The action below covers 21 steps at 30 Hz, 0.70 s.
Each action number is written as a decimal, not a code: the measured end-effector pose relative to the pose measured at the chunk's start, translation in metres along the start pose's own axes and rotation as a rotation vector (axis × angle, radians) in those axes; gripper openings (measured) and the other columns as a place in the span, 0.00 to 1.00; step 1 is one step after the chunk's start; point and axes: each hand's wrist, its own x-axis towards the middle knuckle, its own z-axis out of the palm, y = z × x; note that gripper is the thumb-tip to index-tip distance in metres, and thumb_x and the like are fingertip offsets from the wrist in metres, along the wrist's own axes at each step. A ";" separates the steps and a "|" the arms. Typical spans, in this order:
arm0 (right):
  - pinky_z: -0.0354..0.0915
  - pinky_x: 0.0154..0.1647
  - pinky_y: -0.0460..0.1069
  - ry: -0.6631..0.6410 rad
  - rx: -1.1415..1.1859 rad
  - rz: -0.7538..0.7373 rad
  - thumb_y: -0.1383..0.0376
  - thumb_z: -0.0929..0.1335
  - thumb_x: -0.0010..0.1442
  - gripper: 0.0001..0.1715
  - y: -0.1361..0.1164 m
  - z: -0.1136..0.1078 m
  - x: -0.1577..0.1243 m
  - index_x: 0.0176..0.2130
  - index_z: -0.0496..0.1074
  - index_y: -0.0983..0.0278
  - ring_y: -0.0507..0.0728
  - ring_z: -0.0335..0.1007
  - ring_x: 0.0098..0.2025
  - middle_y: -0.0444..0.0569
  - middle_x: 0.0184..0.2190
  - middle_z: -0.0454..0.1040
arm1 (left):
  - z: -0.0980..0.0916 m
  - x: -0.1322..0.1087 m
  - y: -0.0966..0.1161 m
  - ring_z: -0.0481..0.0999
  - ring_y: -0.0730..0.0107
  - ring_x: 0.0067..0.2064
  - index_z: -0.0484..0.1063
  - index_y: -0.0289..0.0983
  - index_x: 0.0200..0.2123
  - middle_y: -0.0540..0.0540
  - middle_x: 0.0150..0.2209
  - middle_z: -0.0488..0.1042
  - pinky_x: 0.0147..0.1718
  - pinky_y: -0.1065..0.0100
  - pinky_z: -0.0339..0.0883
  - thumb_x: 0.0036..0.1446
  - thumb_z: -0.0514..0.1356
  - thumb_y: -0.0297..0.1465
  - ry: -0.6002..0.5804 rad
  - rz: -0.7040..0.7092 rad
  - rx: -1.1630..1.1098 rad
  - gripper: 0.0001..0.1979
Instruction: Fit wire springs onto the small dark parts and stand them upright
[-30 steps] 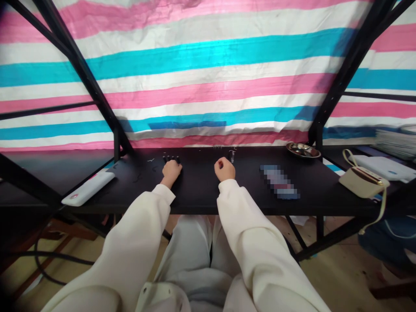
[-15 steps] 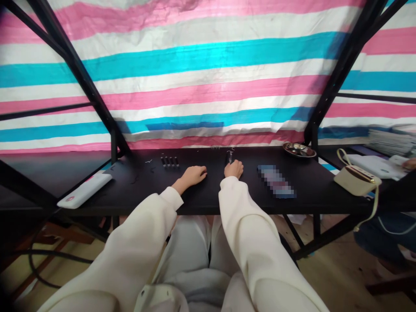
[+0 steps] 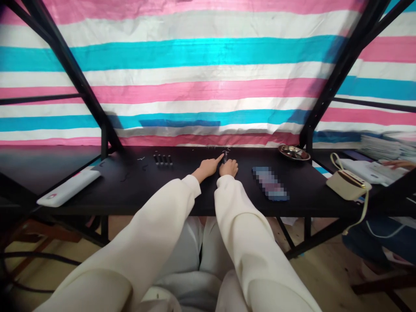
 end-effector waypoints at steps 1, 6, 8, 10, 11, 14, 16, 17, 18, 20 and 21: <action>0.56 0.46 0.55 -0.008 -0.010 0.002 0.65 0.65 0.54 0.17 -0.001 -0.001 -0.001 0.44 0.67 0.69 0.63 0.58 0.50 0.60 0.47 0.64 | -0.001 0.002 0.002 0.74 0.59 0.41 0.48 0.42 0.62 0.37 0.41 0.73 0.36 0.63 0.64 0.60 0.46 0.28 0.003 -0.003 0.025 0.26; 0.56 0.45 0.54 0.006 -0.004 -0.011 0.65 0.65 0.53 0.16 -0.001 -0.002 -0.002 0.43 0.67 0.68 0.63 0.59 0.49 0.59 0.46 0.64 | -0.003 0.002 0.007 0.75 0.58 0.40 0.66 0.34 0.47 0.37 0.37 0.73 0.35 0.63 0.64 0.61 0.46 0.30 0.118 -0.035 0.031 0.16; 0.56 0.45 0.54 0.021 0.005 -0.015 0.66 0.65 0.52 0.16 0.000 -0.001 -0.001 0.42 0.67 0.68 0.63 0.60 0.48 0.59 0.45 0.65 | -0.003 -0.002 0.006 0.75 0.59 0.40 0.67 0.34 0.44 0.37 0.37 0.73 0.36 0.63 0.64 0.61 0.46 0.31 0.142 -0.036 0.011 0.14; 0.56 0.44 0.54 0.031 0.013 -0.017 0.66 0.65 0.52 0.15 0.001 0.001 0.000 0.42 0.67 0.68 0.63 0.60 0.48 0.59 0.45 0.65 | -0.004 -0.009 0.002 0.75 0.60 0.39 0.67 0.34 0.42 0.38 0.37 0.74 0.36 0.64 0.63 0.61 0.47 0.32 0.168 -0.051 -0.031 0.13; 0.56 0.44 0.54 0.031 0.016 -0.018 0.66 0.65 0.52 0.15 0.001 0.001 0.000 0.41 0.67 0.68 0.63 0.60 0.48 0.59 0.44 0.65 | -0.004 -0.014 -0.002 0.75 0.60 0.39 0.68 0.35 0.42 0.39 0.37 0.74 0.36 0.64 0.63 0.61 0.48 0.33 0.189 -0.066 -0.063 0.13; 0.56 0.45 0.55 0.012 0.018 -0.017 0.66 0.64 0.53 0.14 0.002 0.001 0.002 0.41 0.67 0.68 0.64 0.61 0.48 0.60 0.45 0.65 | -0.003 -0.035 -0.015 0.74 0.63 0.38 0.68 0.38 0.42 0.42 0.36 0.75 0.35 0.67 0.62 0.60 0.50 0.36 0.263 -0.134 -0.189 0.12; 0.56 0.46 0.55 -0.004 0.014 -0.015 0.65 0.64 0.54 0.15 0.001 0.000 0.003 0.42 0.68 0.69 0.64 0.61 0.48 0.61 0.45 0.65 | -0.003 -0.051 -0.026 0.74 0.65 0.36 0.69 0.40 0.40 0.45 0.34 0.75 0.34 0.68 0.61 0.58 0.52 0.37 0.307 -0.190 -0.282 0.11; 0.56 0.46 0.55 -0.008 0.012 -0.014 0.65 0.64 0.54 0.15 0.001 0.000 0.004 0.42 0.68 0.69 0.64 0.61 0.49 0.61 0.45 0.65 | -0.003 -0.058 -0.032 0.74 0.65 0.35 0.70 0.40 0.39 0.46 0.33 0.75 0.33 0.69 0.61 0.57 0.53 0.37 0.332 -0.214 -0.329 0.10; 0.56 0.46 0.55 -0.009 0.010 -0.012 0.65 0.64 0.54 0.15 0.001 0.000 0.004 0.41 0.68 0.69 0.64 0.61 0.49 0.61 0.45 0.65 | -0.002 -0.064 -0.037 0.74 0.66 0.35 0.70 0.40 0.38 0.47 0.32 0.76 0.33 0.69 0.61 0.57 0.54 0.36 0.359 -0.241 -0.377 0.09; 0.56 0.46 0.55 -0.005 0.006 -0.003 0.65 0.64 0.53 0.15 0.001 0.001 0.006 0.41 0.68 0.69 0.64 0.62 0.48 0.62 0.45 0.65 | -0.002 -0.074 -0.046 0.74 0.69 0.33 0.71 0.40 0.36 0.48 0.30 0.75 0.33 0.70 0.61 0.55 0.55 0.36 0.409 -0.288 -0.476 0.09; 0.57 0.45 0.55 -0.004 0.003 0.004 0.65 0.65 0.53 0.15 0.000 0.001 0.007 0.41 0.69 0.70 0.64 0.62 0.48 0.62 0.45 0.66 | -0.002 -0.077 -0.050 0.73 0.69 0.33 0.71 0.40 0.35 0.49 0.29 0.75 0.33 0.71 0.62 0.55 0.55 0.37 0.432 -0.310 -0.522 0.09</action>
